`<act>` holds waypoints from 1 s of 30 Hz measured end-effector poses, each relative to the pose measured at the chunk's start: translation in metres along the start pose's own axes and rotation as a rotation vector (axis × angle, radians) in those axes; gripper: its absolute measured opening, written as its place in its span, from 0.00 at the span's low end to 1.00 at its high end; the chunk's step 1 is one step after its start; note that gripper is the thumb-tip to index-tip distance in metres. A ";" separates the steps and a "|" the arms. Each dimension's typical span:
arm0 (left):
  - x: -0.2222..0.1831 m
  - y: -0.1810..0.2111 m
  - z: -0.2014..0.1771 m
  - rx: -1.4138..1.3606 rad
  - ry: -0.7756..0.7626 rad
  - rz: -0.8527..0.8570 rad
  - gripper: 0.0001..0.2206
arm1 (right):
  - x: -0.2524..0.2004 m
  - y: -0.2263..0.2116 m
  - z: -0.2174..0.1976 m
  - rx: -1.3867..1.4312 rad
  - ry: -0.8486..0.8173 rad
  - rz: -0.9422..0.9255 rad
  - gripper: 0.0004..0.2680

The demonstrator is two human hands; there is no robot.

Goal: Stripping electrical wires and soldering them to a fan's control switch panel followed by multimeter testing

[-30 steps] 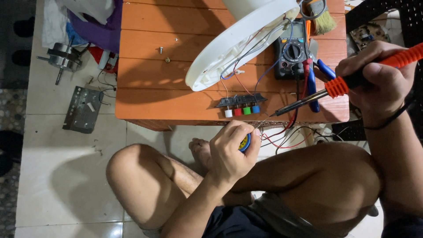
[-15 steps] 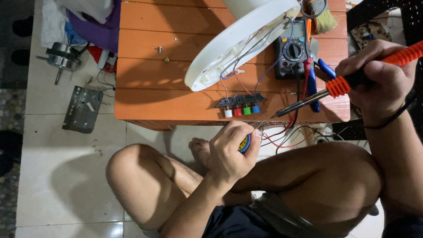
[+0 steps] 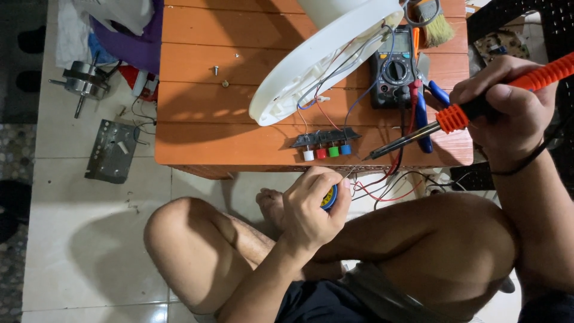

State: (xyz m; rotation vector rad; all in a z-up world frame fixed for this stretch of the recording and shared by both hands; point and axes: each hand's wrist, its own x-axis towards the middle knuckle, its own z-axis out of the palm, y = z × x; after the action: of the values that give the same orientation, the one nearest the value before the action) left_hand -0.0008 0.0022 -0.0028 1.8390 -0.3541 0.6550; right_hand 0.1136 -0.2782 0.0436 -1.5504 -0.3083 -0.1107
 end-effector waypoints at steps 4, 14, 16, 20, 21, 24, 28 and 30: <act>0.002 0.002 -0.004 -0.013 0.035 0.012 0.06 | 0.000 0.001 -0.013 -0.091 0.050 -0.046 0.10; 0.001 0.008 -0.014 0.014 0.077 0.034 0.05 | -0.005 -0.007 -0.073 0.560 0.045 0.002 0.09; 0.001 0.008 -0.012 0.011 0.097 0.043 0.05 | -0.001 -0.017 -0.063 0.598 -0.112 -0.042 0.08; 0.014 0.011 -0.017 -0.011 0.107 0.044 0.06 | 0.006 -0.039 -0.023 0.433 0.216 0.070 0.07; 0.018 0.012 -0.020 -0.002 0.122 0.022 0.06 | 0.005 -0.040 -0.017 0.305 0.244 0.030 0.08; 0.028 0.021 -0.027 0.045 0.142 -0.079 0.05 | 0.005 -0.041 -0.010 0.208 0.211 -0.009 0.13; 0.029 0.029 -0.033 0.136 0.106 -0.138 0.05 | 0.000 -0.038 -0.010 0.114 0.003 -0.062 0.10; 0.024 0.028 -0.029 0.116 0.100 -0.087 0.04 | -0.002 -0.038 -0.004 0.082 -0.024 -0.040 0.10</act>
State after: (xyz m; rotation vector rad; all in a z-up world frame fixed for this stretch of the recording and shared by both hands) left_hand -0.0042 0.0213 0.0406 1.9126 -0.1725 0.7166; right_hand 0.1023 -0.2837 0.0801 -1.4655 -0.3588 -0.1102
